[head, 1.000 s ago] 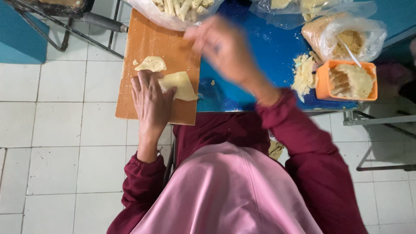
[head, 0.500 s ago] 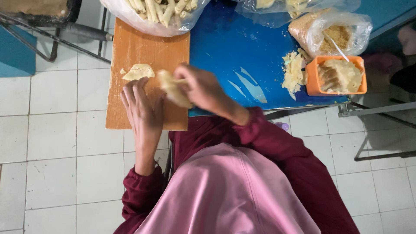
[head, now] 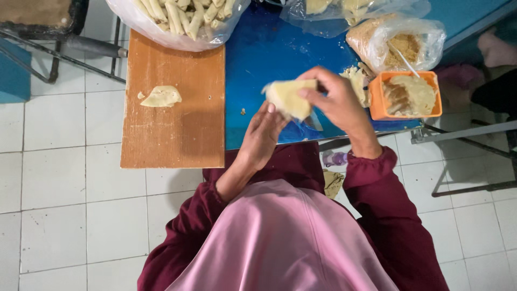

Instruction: The person sits at a blue table folding thin pastry wrappers around a filling. They take a wrapper, spoon filling from an orange container onto it, fold the wrapper over the filling, and set the finished filled pastry aside, repeating the cycle while finished rolled pastries accumulate in a plastic bag on the table.

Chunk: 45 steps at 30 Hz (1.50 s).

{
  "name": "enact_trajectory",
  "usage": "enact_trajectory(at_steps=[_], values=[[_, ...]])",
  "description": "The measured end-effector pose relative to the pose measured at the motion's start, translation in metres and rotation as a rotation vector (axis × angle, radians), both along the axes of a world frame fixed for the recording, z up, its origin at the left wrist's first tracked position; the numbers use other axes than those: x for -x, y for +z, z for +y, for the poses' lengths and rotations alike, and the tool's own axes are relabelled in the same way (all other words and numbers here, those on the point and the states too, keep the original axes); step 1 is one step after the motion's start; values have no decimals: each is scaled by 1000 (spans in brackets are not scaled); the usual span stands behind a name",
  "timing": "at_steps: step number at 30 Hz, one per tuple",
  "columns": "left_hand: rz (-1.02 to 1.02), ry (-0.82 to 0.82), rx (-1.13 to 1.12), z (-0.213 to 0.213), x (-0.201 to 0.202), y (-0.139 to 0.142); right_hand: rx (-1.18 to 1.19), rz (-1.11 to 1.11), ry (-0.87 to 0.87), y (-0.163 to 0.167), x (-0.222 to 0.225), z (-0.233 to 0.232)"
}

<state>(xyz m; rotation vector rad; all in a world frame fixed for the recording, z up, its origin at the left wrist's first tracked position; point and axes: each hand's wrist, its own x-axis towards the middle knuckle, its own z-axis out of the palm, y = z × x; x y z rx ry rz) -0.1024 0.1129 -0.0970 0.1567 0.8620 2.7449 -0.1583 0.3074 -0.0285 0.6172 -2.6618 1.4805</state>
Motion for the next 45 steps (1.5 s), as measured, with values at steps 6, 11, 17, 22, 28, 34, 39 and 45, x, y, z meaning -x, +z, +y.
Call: enact_trajectory(at_steps=[6, 11, 17, 22, 28, 34, 39, 45], values=[[-124, 92, -170, 6, 14, -34, -189, 507, -82, 7, -7, -37], [-35, 136, -162, 10, 22, -36, -130, 446, -107, 2, -25, -46], [17, 146, -17, 14, 15, -18, -62, 414, -168, -12, -27, -44], [124, 281, 291, 19, 20, -16, 84, 113, -115, -27, -18, -27], [102, 399, 331, 22, 25, -22, 475, -283, -7, -56, -2, 0], [65, 422, 259, 11, 26, -25, 992, -538, -104, -56, 42, 36], [65, 424, 173, 8, 29, -33, 68, 289, -275, -52, 57, 25], [93, 445, 257, 7, 31, -46, -323, 592, -94, -50, 37, -9]])
